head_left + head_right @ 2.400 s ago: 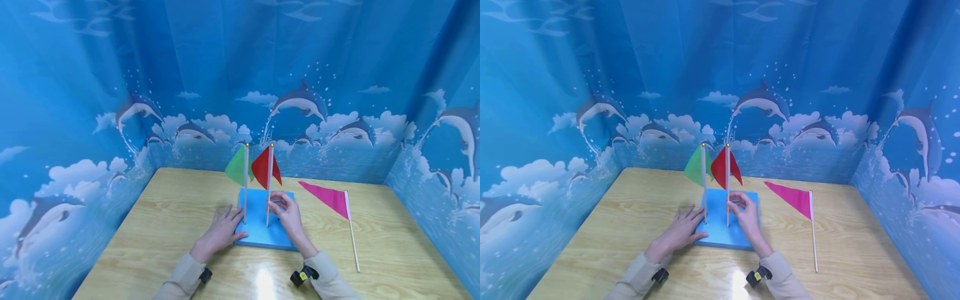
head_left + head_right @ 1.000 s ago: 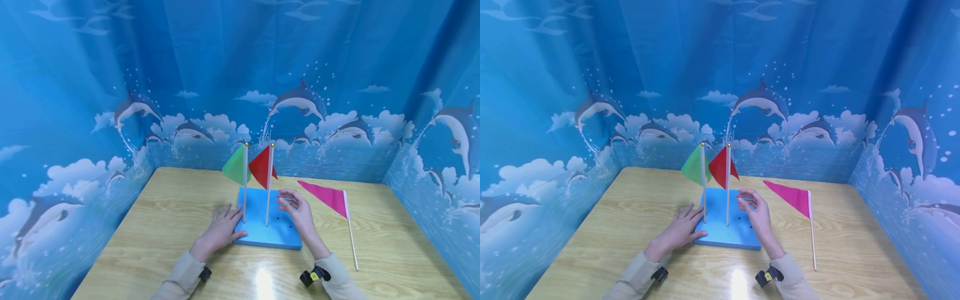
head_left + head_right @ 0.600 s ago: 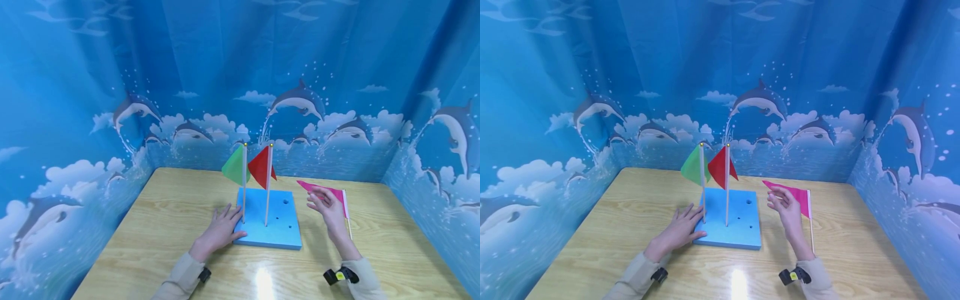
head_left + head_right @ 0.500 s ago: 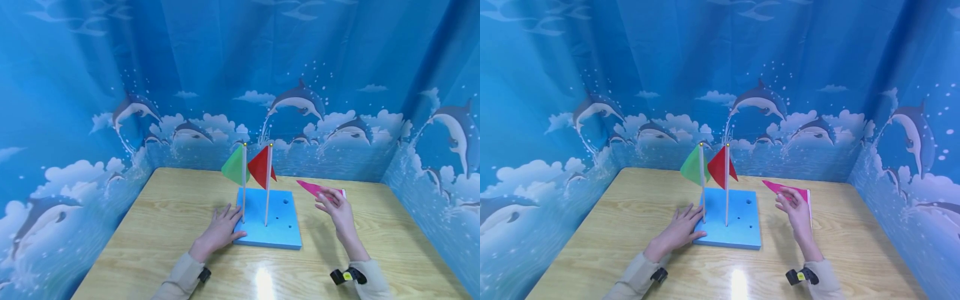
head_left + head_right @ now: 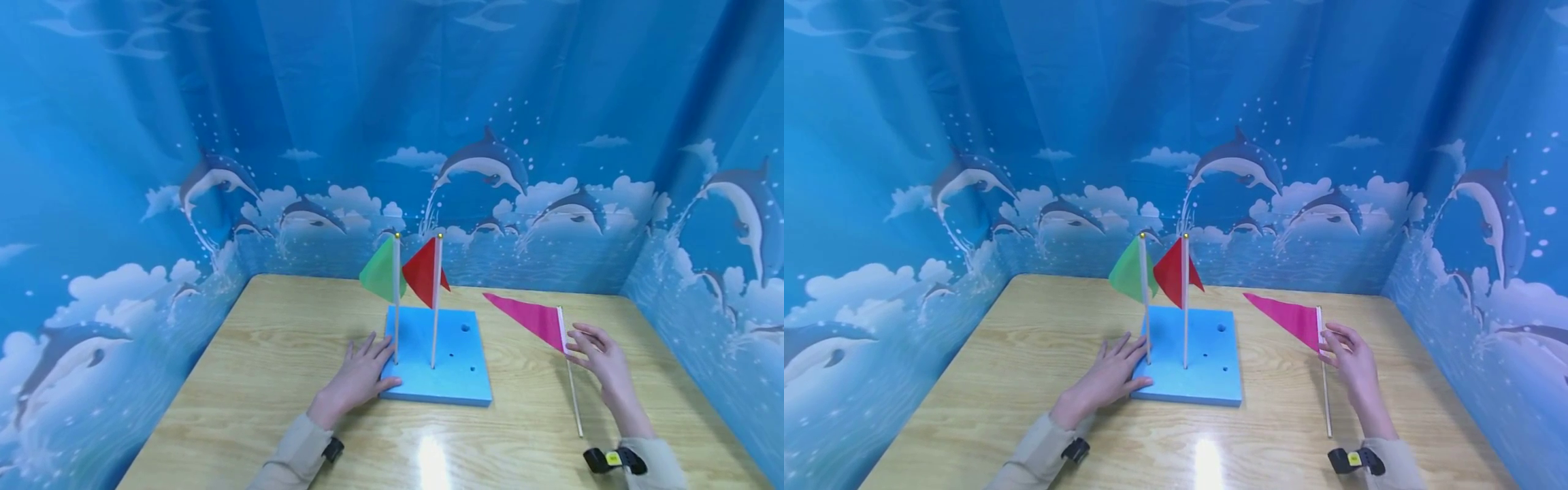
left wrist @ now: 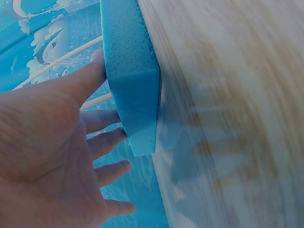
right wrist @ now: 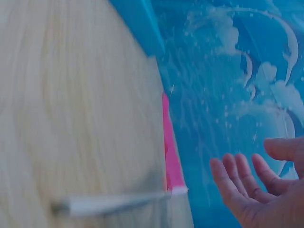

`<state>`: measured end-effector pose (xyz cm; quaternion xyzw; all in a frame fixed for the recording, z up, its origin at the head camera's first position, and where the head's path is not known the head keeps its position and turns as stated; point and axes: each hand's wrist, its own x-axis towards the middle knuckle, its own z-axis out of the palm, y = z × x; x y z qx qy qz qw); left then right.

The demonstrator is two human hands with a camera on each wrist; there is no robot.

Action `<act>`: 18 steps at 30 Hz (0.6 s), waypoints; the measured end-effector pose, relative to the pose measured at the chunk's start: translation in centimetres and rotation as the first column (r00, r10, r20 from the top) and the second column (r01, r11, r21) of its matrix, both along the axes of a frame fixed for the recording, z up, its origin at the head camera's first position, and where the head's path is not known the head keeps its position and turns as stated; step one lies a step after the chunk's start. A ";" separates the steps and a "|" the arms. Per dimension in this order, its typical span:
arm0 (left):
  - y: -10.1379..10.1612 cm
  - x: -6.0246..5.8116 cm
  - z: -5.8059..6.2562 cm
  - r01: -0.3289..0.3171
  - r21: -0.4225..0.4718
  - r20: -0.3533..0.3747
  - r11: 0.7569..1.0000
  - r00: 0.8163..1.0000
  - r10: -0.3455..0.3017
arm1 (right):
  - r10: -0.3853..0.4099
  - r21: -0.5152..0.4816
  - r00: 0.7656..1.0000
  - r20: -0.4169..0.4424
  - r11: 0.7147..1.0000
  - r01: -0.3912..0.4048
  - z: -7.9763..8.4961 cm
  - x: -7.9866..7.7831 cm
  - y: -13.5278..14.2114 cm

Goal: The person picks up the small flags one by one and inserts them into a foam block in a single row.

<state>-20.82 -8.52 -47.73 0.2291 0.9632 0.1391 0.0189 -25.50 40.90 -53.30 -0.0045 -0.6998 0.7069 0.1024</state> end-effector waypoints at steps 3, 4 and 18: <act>-0.1 0.0 0.0 -0.001 0.004 0.002 1.000 1.000 0.001 | 0.017 0.039 0.998 0.056 0.999 -0.019 0.9 1.2 0.2; -0.1 0.0 0.0 -0.001 0.004 0.004 1.000 1.000 0.001 | 0.014 0.057 0.997 0.082 0.998 -0.018 1.3 1.6 0.1; -0.1 0.1 0.1 0.005 -0.006 -0.008 1.000 1.000 -0.005 | -0.002 0.380 0.913 0.408 0.910 -0.168 5.8 4.6 -3.3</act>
